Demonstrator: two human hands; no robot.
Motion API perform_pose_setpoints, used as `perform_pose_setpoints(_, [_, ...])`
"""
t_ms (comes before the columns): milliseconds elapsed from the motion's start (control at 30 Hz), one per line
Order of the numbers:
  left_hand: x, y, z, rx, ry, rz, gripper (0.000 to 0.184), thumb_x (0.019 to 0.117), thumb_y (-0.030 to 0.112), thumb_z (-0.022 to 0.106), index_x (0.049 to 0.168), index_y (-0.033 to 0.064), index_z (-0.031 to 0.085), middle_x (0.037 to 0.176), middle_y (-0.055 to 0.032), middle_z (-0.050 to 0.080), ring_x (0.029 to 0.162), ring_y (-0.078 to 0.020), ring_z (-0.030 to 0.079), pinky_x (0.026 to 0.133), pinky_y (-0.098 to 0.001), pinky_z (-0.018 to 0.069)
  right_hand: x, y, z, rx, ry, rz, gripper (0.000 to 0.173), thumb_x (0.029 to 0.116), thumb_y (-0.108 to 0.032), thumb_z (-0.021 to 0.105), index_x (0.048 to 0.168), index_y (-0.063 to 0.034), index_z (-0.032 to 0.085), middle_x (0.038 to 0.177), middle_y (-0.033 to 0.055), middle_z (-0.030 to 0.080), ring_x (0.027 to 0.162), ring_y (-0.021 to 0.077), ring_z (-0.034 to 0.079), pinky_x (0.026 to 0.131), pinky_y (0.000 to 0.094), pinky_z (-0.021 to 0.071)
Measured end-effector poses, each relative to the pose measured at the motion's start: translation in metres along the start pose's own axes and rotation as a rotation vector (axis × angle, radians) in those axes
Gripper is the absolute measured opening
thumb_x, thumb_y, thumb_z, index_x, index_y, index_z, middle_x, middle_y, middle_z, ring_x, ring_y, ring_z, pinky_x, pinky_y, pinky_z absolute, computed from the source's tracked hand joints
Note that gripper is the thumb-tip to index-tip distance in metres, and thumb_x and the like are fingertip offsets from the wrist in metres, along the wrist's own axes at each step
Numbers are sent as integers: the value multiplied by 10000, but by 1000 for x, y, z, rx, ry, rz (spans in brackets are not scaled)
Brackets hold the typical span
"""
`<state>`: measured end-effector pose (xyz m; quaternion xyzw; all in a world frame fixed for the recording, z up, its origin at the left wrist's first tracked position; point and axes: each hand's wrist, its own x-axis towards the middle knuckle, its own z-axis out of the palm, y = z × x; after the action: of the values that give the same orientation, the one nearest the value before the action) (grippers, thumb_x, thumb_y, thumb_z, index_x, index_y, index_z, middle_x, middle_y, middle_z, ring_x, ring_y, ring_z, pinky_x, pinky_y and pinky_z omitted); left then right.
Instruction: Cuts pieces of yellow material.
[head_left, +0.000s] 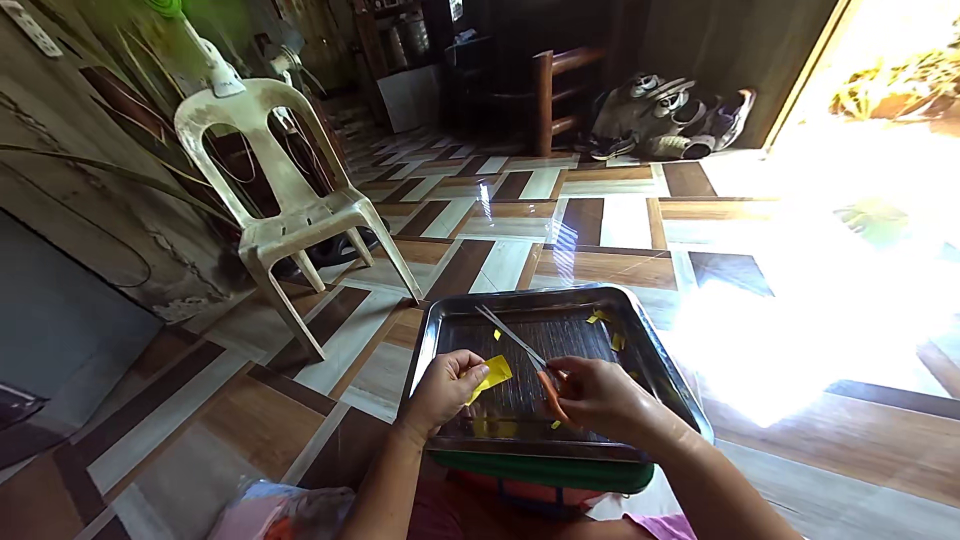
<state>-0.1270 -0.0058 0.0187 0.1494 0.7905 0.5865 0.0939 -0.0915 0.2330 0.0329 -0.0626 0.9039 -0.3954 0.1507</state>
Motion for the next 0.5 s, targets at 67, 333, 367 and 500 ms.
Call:
perform_pose_setpoints(67, [0,-1,0,-28,8,44,85,985,36,575,947,33,651,730,79,593,629,28,548,613,-151,471,-1,-1,-1,-96,-44,37,483,922,-243,741,1331,-14,624,967,144,686,850,262,639,823,468,513])
perform_pose_setpoints(333, [10,-16,11,300,-97,221,200,976,110,592,957,-54,706,983,-112,664,895,-71,594,808,-219,481,-4,5,-1,-148,-146,-49,434,911,-237,741,1276,-20,653,941,146,677,839,263,634,802,475,512])
perform_pose_setpoints(367, [10,-15,12,325,-106,186,200,982,112,589,965,-51,703,954,-101,659,843,-63,583,774,-217,477,-5,7,-2,-145,-156,-58,433,914,-229,734,1283,-19,650,939,145,675,838,263,630,803,476,508])
perform_pose_setpoints(500, [11,-15,11,391,-158,79,205,1005,130,579,1004,-35,699,895,-87,654,780,-77,572,746,-253,476,-7,16,-4,-120,-196,-85,495,915,-229,736,1342,-11,607,969,150,695,870,268,654,847,481,516])
